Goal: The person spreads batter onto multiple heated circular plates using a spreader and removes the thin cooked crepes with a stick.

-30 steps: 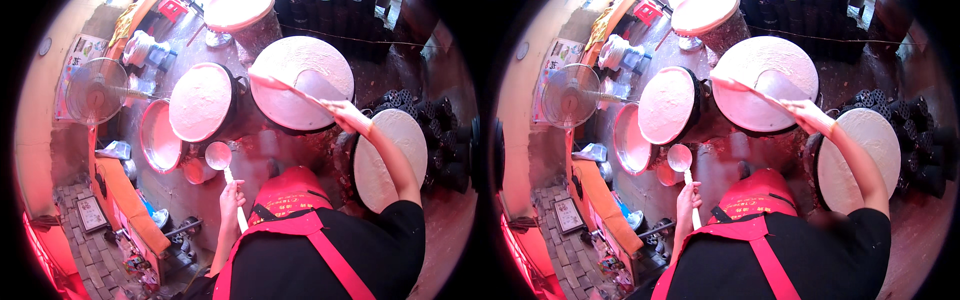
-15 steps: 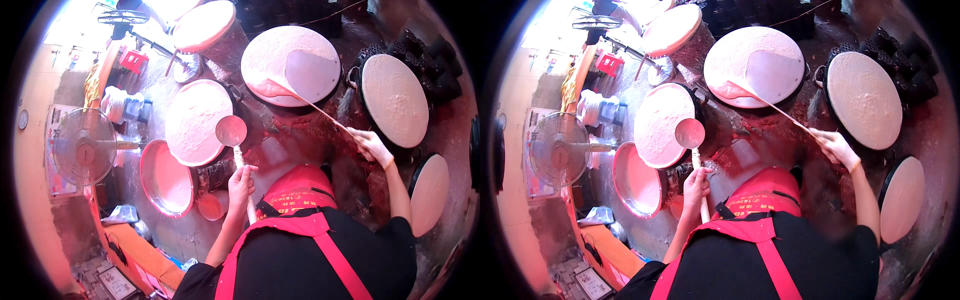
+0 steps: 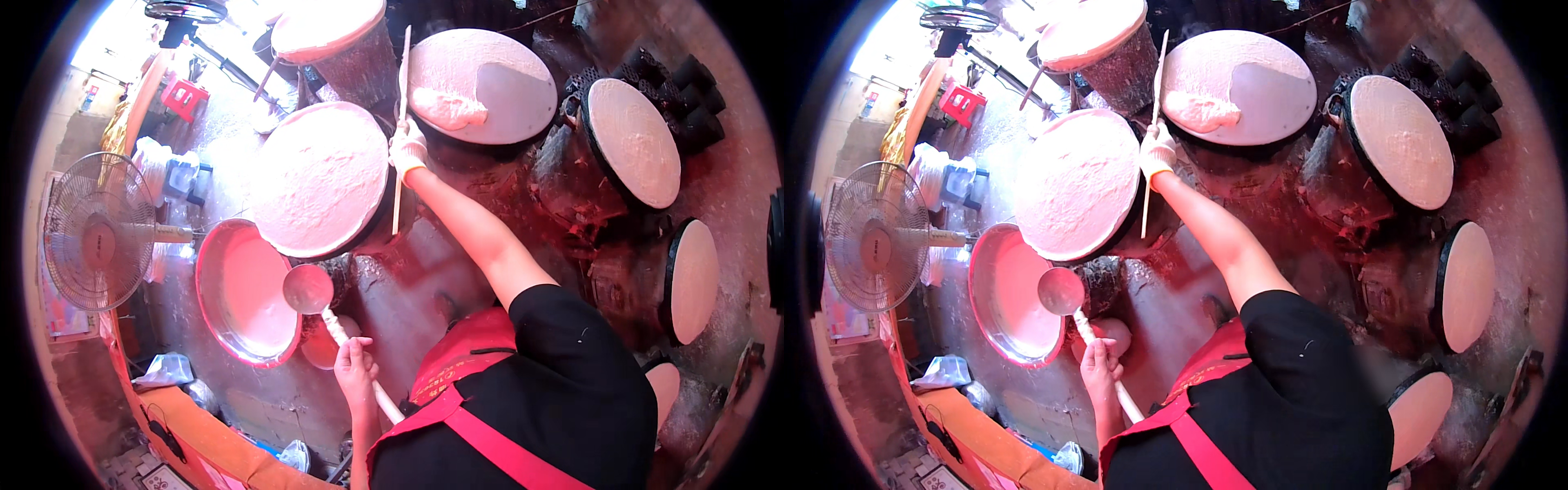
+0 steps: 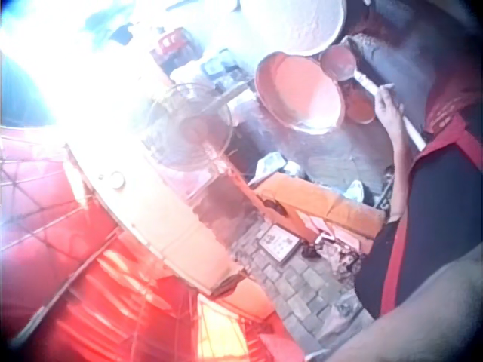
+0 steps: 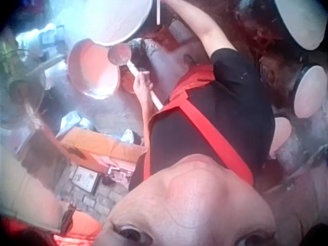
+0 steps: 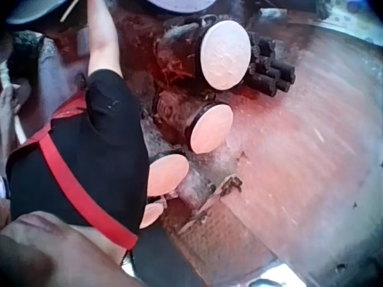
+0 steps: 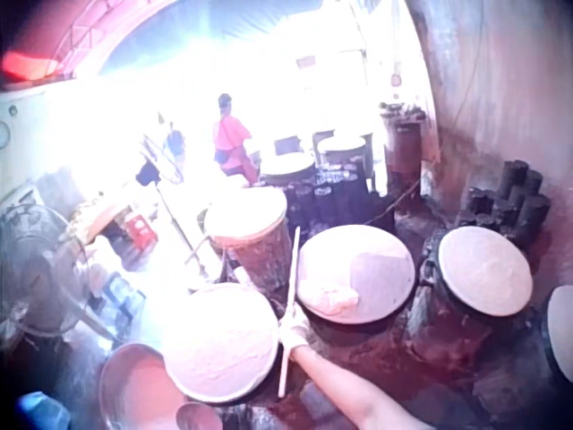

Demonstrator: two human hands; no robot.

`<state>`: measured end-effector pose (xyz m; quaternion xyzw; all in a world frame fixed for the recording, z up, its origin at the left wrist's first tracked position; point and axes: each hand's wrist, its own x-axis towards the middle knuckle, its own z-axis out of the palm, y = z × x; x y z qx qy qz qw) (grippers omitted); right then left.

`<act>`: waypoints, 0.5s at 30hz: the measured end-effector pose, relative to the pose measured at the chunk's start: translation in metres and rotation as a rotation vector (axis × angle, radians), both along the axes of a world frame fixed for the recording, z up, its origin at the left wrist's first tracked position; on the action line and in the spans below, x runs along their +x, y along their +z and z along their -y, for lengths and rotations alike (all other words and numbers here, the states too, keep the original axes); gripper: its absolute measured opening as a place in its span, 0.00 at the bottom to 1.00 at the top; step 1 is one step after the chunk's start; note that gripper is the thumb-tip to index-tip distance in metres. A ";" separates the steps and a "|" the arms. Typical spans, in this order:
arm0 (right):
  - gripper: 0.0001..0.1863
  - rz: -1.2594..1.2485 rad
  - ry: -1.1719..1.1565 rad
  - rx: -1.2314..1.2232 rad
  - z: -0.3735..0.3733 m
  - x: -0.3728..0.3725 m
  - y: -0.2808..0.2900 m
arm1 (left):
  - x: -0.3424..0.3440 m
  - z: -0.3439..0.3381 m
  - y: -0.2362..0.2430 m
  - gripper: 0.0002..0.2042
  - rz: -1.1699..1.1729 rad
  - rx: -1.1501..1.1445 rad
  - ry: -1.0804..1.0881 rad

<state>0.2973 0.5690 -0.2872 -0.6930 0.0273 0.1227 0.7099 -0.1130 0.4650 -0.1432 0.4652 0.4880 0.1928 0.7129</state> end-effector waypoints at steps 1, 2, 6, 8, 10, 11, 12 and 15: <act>0.18 -0.019 -0.015 -0.012 0.007 -0.014 -0.008 | -0.005 0.000 -0.002 0.12 -0.004 0.000 0.018; 0.19 -0.042 -0.012 0.000 0.016 -0.032 -0.012 | -0.010 -0.001 -0.004 0.11 -0.007 0.000 0.042; 0.20 -0.329 0.045 0.281 0.107 -0.094 0.042 | -0.014 -0.005 -0.008 0.10 0.043 -0.048 0.027; 0.21 -0.276 0.037 0.273 0.153 -0.090 0.045 | -0.005 -0.002 -0.013 0.10 0.085 -0.055 -0.031; 0.21 -0.296 0.038 0.240 0.190 -0.076 0.056 | 0.007 0.002 -0.009 0.10 0.088 -0.062 -0.068; 0.22 -0.297 0.042 0.267 0.208 -0.062 0.055 | 0.012 0.004 -0.010 0.11 0.092 -0.062 -0.093; 0.19 -0.269 0.012 0.239 0.216 -0.052 0.062 | 0.017 0.007 -0.010 0.11 0.095 -0.065 -0.110; 0.14 -0.367 -0.067 0.607 0.207 -0.027 0.068 | 0.034 0.018 -0.008 0.12 0.106 -0.066 -0.155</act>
